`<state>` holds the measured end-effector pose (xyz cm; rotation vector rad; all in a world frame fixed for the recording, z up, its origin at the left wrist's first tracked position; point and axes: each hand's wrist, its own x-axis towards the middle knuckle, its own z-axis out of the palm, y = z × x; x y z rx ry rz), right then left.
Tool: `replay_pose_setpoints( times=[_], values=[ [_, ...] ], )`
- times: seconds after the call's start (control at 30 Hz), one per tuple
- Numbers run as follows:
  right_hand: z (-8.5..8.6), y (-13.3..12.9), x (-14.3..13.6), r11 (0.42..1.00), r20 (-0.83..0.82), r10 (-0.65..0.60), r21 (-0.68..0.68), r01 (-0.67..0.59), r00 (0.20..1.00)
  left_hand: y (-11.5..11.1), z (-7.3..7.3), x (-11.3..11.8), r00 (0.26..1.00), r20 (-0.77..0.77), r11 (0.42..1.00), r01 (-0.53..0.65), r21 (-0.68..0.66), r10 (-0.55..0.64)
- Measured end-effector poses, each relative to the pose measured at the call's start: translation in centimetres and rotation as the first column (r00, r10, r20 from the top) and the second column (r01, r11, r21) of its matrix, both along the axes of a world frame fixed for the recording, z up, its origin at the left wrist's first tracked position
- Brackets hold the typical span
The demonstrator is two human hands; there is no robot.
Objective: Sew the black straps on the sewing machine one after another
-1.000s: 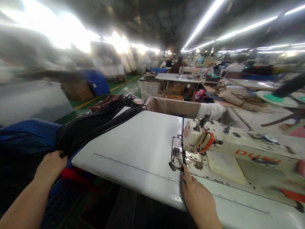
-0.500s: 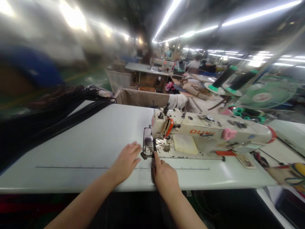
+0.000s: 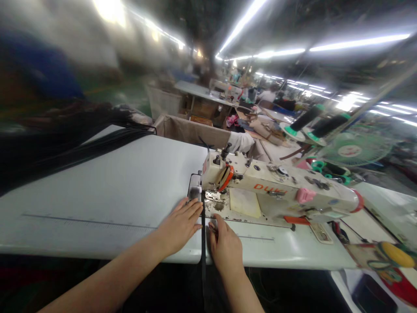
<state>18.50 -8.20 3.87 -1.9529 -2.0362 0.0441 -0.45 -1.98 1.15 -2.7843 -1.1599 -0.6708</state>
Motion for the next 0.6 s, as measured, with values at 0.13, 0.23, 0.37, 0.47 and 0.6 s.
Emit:
replay_pose_setpoints(
  times=[0.13, 0.23, 0.37, 0.47, 0.6],
  values=[
    [-1.8, 0.2, 0.5, 0.983, 0.047, 0.067, 0.169, -0.074, 0.997, -0.1, 0.3, 0.0, 0.998, -0.066, 0.998, -0.021, 0.052, 0.024],
    [-2.5, 0.0, 0.7, 0.967, 0.06, 0.098, 0.231, -0.11, 0.993, -0.2, 0.5, 0.0, 0.996, -0.084, 0.997, -0.038, 0.07, 0.044],
    [-2.6, -0.2, 1.0, 0.962, 0.066, 0.125, 0.237, -0.138, 0.99, -0.1, 0.6, 0.1, 0.994, -0.09, 0.995, -0.05, 0.09, 0.058],
    [-2.5, -0.1, 1.1, 0.965, 0.066, 0.123, 0.226, -0.135, 0.99, 0.0, 0.5, 0.2, 0.993, -0.097, 0.993, -0.05, 0.107, 0.061],
    [-2.6, -0.1, 1.0, 0.965, 0.057, 0.121, 0.228, -0.131, 0.991, 0.1, 0.3, 0.2, 0.994, -0.093, 0.99, -0.043, 0.137, 0.056]
  ],
)
